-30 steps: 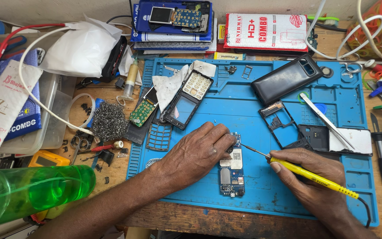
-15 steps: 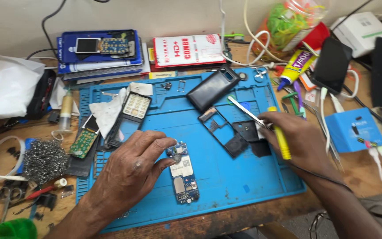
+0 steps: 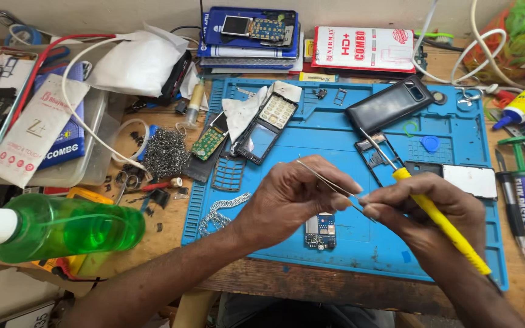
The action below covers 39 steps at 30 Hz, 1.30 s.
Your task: The person uses a soldering iron and tweezers to work on the internal circuitry of a mobile phone board on a blue repair mat. They handle the main circuit board and various small components, applying heat to specific points and repositioning parts.
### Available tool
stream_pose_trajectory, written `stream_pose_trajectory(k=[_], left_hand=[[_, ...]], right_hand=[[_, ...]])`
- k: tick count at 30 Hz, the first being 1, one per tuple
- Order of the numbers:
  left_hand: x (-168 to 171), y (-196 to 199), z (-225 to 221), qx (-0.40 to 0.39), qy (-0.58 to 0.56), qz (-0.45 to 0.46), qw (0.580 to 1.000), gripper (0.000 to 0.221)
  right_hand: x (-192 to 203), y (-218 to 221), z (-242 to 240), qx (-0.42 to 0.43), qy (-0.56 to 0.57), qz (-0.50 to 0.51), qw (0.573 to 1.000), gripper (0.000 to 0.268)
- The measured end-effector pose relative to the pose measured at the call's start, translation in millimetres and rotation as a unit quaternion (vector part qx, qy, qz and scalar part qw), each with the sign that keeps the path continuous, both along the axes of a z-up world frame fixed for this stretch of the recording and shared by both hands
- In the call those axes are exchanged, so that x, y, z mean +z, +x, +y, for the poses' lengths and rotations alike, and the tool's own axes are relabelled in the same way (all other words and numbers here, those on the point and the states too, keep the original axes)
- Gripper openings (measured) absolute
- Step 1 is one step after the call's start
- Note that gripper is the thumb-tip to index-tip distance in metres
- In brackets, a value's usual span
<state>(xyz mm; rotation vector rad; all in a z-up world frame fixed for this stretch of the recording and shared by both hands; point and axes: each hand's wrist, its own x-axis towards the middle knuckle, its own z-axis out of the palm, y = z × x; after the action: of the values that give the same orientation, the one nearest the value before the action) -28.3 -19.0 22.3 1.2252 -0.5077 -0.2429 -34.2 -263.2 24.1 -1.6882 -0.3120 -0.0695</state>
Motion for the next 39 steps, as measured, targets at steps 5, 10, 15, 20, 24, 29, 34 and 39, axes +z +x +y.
stream_pose_trajectory(k=[5,10,15,20,24,29,34,39], left_hand=[[-10,13,29,0.141,-0.003,-0.073,0.987,0.01],[-17,11,24,0.212,0.183,-0.154,0.947,0.011],[-30,9,19,0.239,0.222,-0.219,0.92,0.011],[-35,12,16,0.225,0.222,-0.19,0.929,0.012],[-38,15,14,0.231,0.229,-0.182,0.928,0.01],[-40,16,13,0.226,0.232,-0.16,0.932,0.009],[-43,16,12,0.224,0.236,-0.156,0.932,0.007],[-44,17,12,0.226,0.239,-0.164,0.93,0.006]], right_hand=[[3,5,-6,-0.064,-0.11,-0.073,0.989,0.027],[-14,-5,-17,-0.084,-0.205,-0.139,0.965,0.031],[-27,-4,-23,-0.077,-0.23,-0.182,0.953,0.03],[-27,1,-19,-0.062,-0.247,-0.215,0.943,0.032],[-25,2,-18,-0.045,-0.248,-0.225,0.941,0.033],[-26,2,-19,-0.035,-0.253,-0.218,0.942,0.034],[-30,3,-20,-0.03,-0.257,-0.215,0.942,0.036],[-30,2,-19,-0.036,-0.264,-0.216,0.939,0.035]])
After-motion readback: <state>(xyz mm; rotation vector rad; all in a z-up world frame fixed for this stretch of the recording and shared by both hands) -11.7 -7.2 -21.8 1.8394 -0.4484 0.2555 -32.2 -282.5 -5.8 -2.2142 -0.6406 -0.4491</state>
